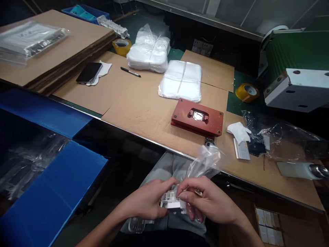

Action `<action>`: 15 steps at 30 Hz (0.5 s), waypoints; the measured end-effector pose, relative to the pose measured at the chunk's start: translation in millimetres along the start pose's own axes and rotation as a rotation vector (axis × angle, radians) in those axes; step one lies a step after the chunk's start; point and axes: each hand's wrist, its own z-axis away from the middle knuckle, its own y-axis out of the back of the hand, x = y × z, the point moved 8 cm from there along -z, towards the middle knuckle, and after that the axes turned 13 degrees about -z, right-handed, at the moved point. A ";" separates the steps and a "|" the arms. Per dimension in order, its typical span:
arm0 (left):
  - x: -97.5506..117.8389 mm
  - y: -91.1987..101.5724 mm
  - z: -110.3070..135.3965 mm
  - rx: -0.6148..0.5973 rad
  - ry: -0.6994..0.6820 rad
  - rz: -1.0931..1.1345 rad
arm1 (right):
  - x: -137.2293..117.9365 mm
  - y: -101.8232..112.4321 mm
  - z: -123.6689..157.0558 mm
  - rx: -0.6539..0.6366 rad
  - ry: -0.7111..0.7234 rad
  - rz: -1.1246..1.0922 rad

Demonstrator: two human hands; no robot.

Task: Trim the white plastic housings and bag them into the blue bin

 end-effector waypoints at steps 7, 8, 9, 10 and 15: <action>-32.4 6.1 16.7 0.128 0.307 0.277 | -19.3 35.0 13.7 0.202 0.190 0.620; -36.5 3.3 18.0 0.133 0.333 0.343 | -16.5 36.8 13.4 0.224 0.208 0.668; -40.4 0.5 18.7 0.141 0.356 0.399 | -12.1 36.6 12.8 0.234 0.219 0.685; -43.8 -2.3 19.0 0.153 0.374 0.443 | -6.9 34.4 12.1 0.235 0.228 0.678; -50.9 -6.5 16.9 0.233 0.383 0.465 | -0.6 7.5 15.9 0.270 0.396 0.573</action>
